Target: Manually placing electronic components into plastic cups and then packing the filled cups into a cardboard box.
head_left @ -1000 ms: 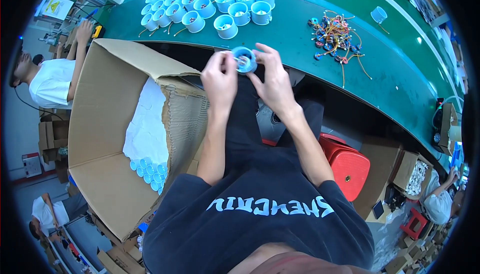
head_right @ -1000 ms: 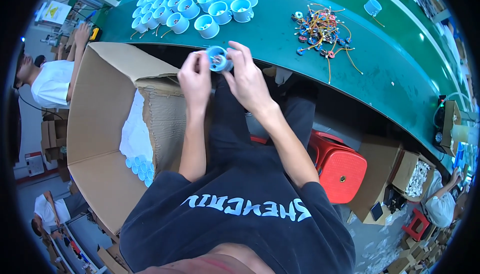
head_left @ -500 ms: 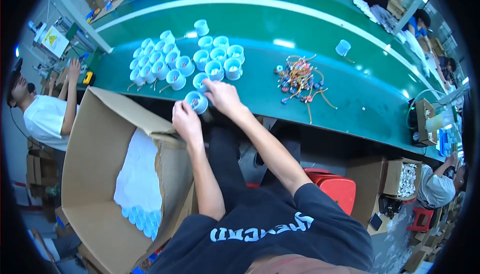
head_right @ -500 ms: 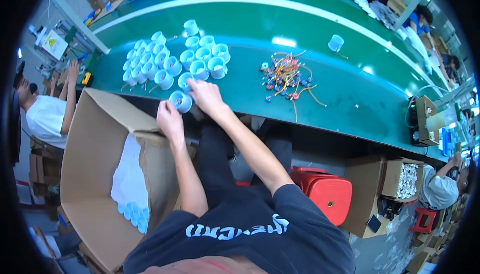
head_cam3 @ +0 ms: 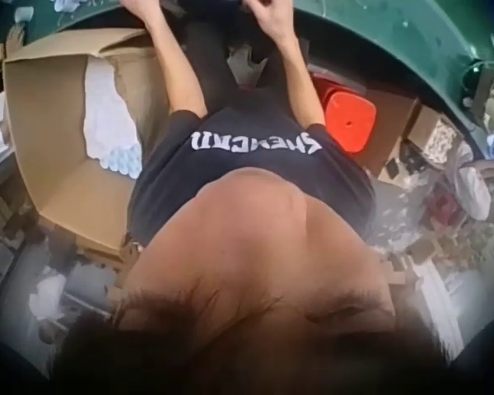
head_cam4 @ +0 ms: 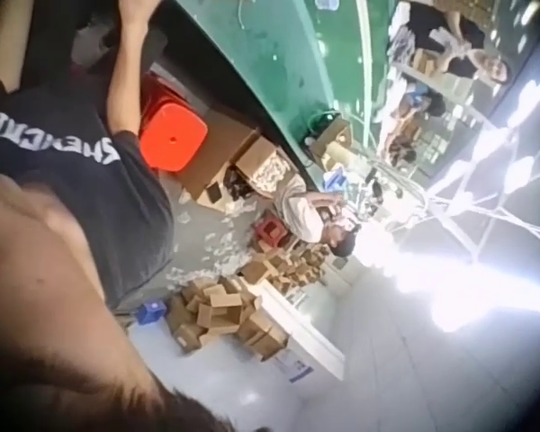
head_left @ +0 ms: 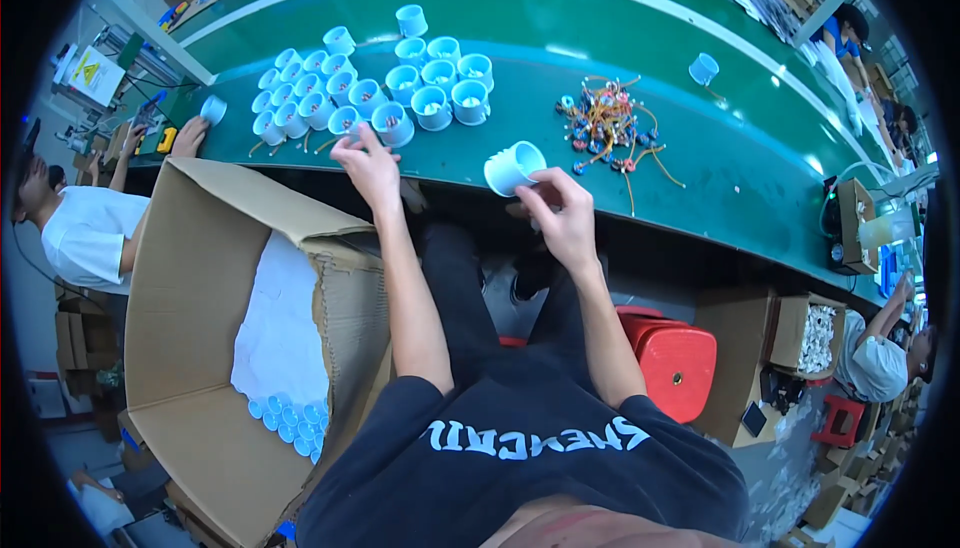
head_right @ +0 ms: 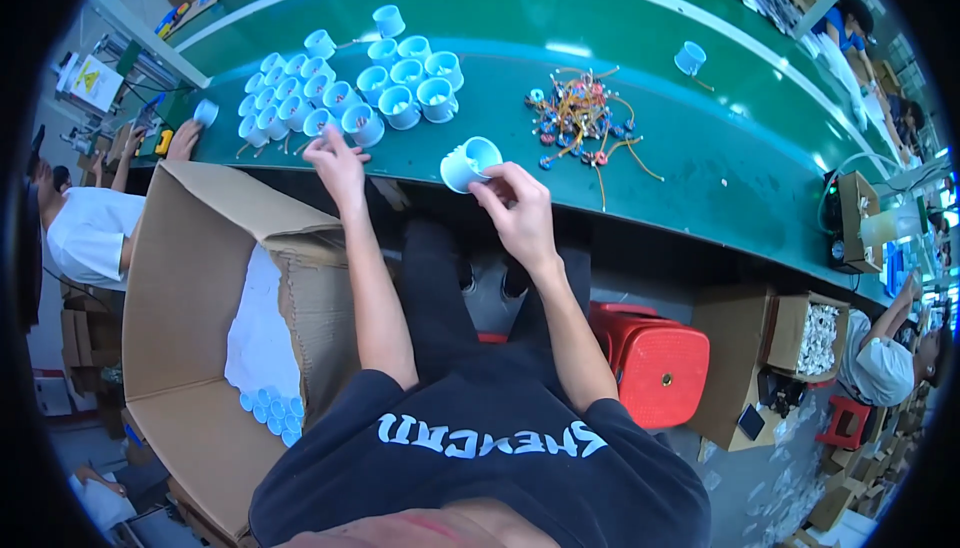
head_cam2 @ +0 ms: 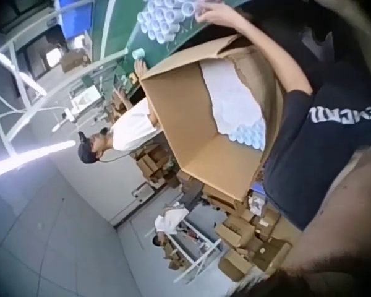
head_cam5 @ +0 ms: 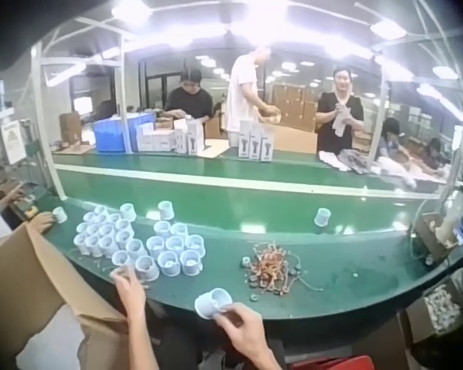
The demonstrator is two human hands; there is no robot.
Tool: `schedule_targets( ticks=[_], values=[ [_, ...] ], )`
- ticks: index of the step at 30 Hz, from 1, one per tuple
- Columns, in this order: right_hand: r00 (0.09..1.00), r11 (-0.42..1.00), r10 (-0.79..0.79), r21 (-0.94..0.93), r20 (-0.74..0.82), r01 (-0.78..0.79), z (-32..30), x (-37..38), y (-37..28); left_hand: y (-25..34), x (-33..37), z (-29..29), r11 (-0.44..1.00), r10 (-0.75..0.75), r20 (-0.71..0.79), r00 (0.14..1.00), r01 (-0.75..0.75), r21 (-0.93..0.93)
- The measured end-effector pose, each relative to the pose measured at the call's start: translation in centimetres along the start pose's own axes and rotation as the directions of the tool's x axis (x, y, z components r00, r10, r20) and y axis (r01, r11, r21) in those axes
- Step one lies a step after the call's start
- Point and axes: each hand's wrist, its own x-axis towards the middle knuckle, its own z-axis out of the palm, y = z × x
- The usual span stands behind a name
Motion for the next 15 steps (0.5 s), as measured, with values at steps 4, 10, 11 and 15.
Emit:
schedule_targets(
  ticks=[4,10,11,15],
  values=[
    [0.991,0.996,0.091,0.028,-0.096,-0.089,-2.8,-3.0,1.1,0.2,-7.5,-1.9,0.952,-0.159,0.310,0.938,0.228,-0.203],
    [0.994,0.992,-0.111,-0.071,-0.025,0.109,-2.7,-4.1,1.5,2.2,-19.2,-2.5,0.336,-0.335,0.782,0.526,0.842,-0.423],
    [0.990,0.997,-0.075,-0.017,-0.119,0.073,-2.7,-3.9,1.8,1.2,-18.8,-2.5,0.340,-0.276,0.805,0.525,0.837,-0.429],
    [0.922,0.648,-0.346,-0.755,-0.176,0.100,-6.2,0.2,6.3,-0.7,-17.0,-1.9,0.315,-0.098,0.866,0.491,0.841,-0.441]
  ],
)
